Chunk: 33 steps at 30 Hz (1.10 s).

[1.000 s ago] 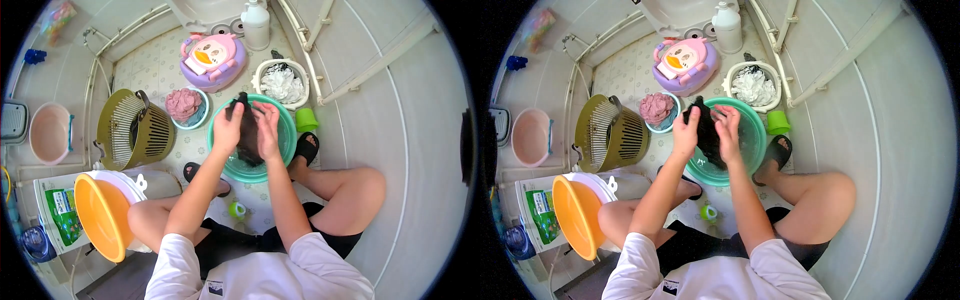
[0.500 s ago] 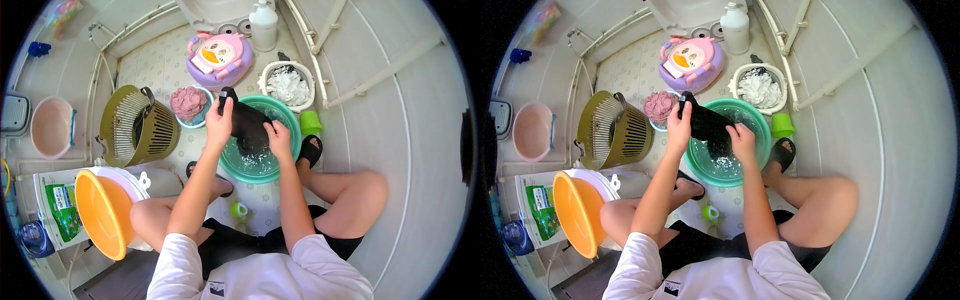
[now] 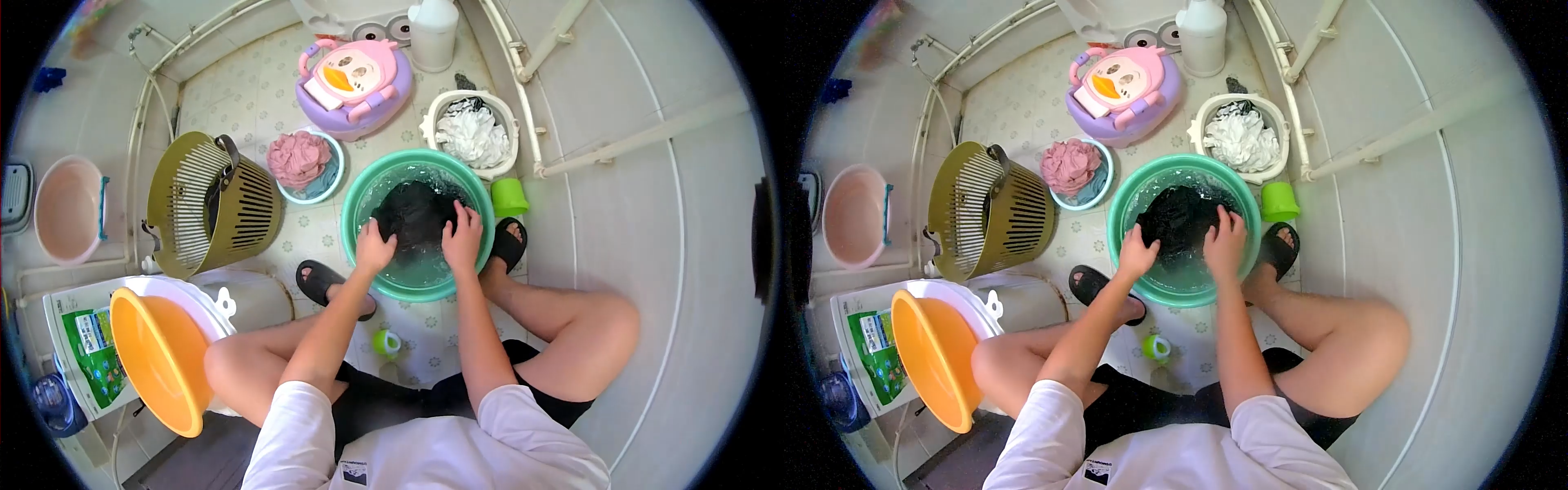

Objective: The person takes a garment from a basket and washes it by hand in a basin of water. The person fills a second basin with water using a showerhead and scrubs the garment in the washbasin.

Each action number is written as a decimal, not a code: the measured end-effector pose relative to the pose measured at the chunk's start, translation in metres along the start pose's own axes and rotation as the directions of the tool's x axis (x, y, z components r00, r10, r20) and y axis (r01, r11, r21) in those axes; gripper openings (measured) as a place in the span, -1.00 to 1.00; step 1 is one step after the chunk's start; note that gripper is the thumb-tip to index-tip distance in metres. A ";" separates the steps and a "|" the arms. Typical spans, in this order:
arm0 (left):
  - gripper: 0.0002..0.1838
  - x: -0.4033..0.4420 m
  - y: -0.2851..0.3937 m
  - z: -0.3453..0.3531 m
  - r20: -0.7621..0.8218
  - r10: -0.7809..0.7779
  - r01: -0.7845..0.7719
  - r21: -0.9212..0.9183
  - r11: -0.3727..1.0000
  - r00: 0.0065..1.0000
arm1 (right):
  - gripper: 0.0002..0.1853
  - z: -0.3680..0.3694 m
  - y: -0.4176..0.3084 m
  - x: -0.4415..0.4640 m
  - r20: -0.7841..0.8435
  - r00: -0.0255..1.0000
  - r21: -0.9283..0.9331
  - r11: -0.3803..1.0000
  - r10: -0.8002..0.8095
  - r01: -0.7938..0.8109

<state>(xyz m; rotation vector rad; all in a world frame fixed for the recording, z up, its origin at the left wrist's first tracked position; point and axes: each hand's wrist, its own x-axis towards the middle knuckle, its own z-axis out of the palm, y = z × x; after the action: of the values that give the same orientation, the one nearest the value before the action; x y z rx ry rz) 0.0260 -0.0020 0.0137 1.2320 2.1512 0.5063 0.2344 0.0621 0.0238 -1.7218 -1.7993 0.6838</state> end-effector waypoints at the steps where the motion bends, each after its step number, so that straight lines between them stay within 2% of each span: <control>1: -0.23 -0.010 0.000 0.005 -0.094 0.048 -0.035 0.138 0.990 0.994 | -0.40 0.001 -0.004 -0.002 0.011 0.997 -0.099 0.992 -0.076 0.077; 2: -0.22 -0.013 0.001 0.009 -0.178 0.108 -0.056 0.275 0.960 0.978 | -0.37 0.003 -0.008 -0.002 0.029 0.988 -0.197 0.968 -0.151 0.154; 3: -0.20 -0.012 0.001 0.012 -0.133 0.099 -0.073 0.188 0.980 0.986 | -0.33 0.004 -0.012 -0.003 0.070 0.978 -0.205 0.957 -0.195 0.205; 6: -0.14 -0.017 0.000 0.021 0.043 0.173 -0.178 0.161 0.971 0.984 | -0.34 0.021 -0.018 0.001 0.151 0.955 -0.124 0.953 -0.256 0.275; 7: -0.11 -0.017 0.001 0.023 0.101 0.155 -0.173 0.204 0.963 0.983 | -0.38 0.028 -0.018 -0.002 0.211 0.953 -0.164 0.953 -0.219 0.255; 10: -0.10 -0.014 0.011 0.025 0.221 -0.049 -0.021 0.303 0.953 0.974 | -0.42 0.039 -0.009 -0.008 0.335 0.933 -0.287 0.929 -0.130 0.233; 11: -0.08 -0.011 0.012 0.025 0.255 -0.105 0.021 0.311 0.950 0.961 | -0.46 0.042 -0.006 -0.009 0.329 0.938 -0.296 0.931 -0.111 0.214; 15: -0.12 -0.006 0.010 0.036 0.254 -0.086 -0.020 0.389 0.921 0.963 | -0.45 0.046 0.000 -0.012 0.375 0.926 -0.344 0.920 -0.047 0.186; 18: -0.15 0.007 -0.008 0.052 0.291 -0.073 -0.040 0.364 0.930 0.954 | -0.48 0.045 0.001 -0.010 0.425 0.905 -0.383 0.904 -0.009 0.189; 19: -0.19 0.010 -0.012 0.057 0.245 -0.011 -0.084 0.374 0.923 0.970 | -0.51 0.045 0.002 -0.006 0.443 0.897 -0.387 0.902 -0.001 0.192; 22: -0.20 0.014 0.002 0.040 0.274 -0.067 0.006 0.217 0.976 0.959 | -0.61 0.045 0.008 0.004 0.480 0.875 -0.407 0.897 0.052 0.170; 23: -0.15 0.011 0.010 0.031 0.176 -0.011 -0.019 0.168 0.986 0.984 | -0.65 0.045 0.010 0.006 0.489 0.869 -0.415 0.896 0.073 0.158; 26: -0.13 0.019 0.014 0.009 0.128 -0.087 0.088 -0.005 0.996 0.988 | -0.71 0.051 0.029 0.006 0.371 0.924 -0.211 0.977 0.094 -0.015; 27: -0.35 0.021 0.004 0.008 0.061 0.005 -0.006 0.015 1.000 0.998 | -0.70 0.051 0.031 0.005 0.252 0.967 -0.120 0.993 0.034 -0.003; 30: -0.52 0.035 0.010 -0.022 0.277 -0.136 0.140 0.003 0.990 0.951 | -0.65 0.033 0.014 0.006 0.261 0.929 0.122 0.945 0.264 -0.302; 31: -0.53 0.040 0.002 -0.019 0.258 -0.095 0.109 -0.039 0.993 0.961 | -0.61 0.030 0.011 0.004 0.157 0.962 0.145 0.958 0.224 -0.247; 32: -0.68 0.043 -0.005 -0.015 0.214 -0.056 0.099 -0.194 0.976 0.975 | -0.60 0.027 0.007 0.003 0.144 0.955 0.209 0.935 0.259 -0.285; 33: -0.68 0.044 0.000 -0.018 0.180 -0.013 0.075 -0.343 0.936 0.984 | -0.59 0.025 0.004 0.005 0.132 0.947 0.274 0.908 0.291 -0.317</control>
<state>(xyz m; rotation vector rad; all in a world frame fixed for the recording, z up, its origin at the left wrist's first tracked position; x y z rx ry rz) -0.0030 0.0356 0.0131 0.9892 1.8390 0.6986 0.2193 0.0679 0.0035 -1.8040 -1.4056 1.1141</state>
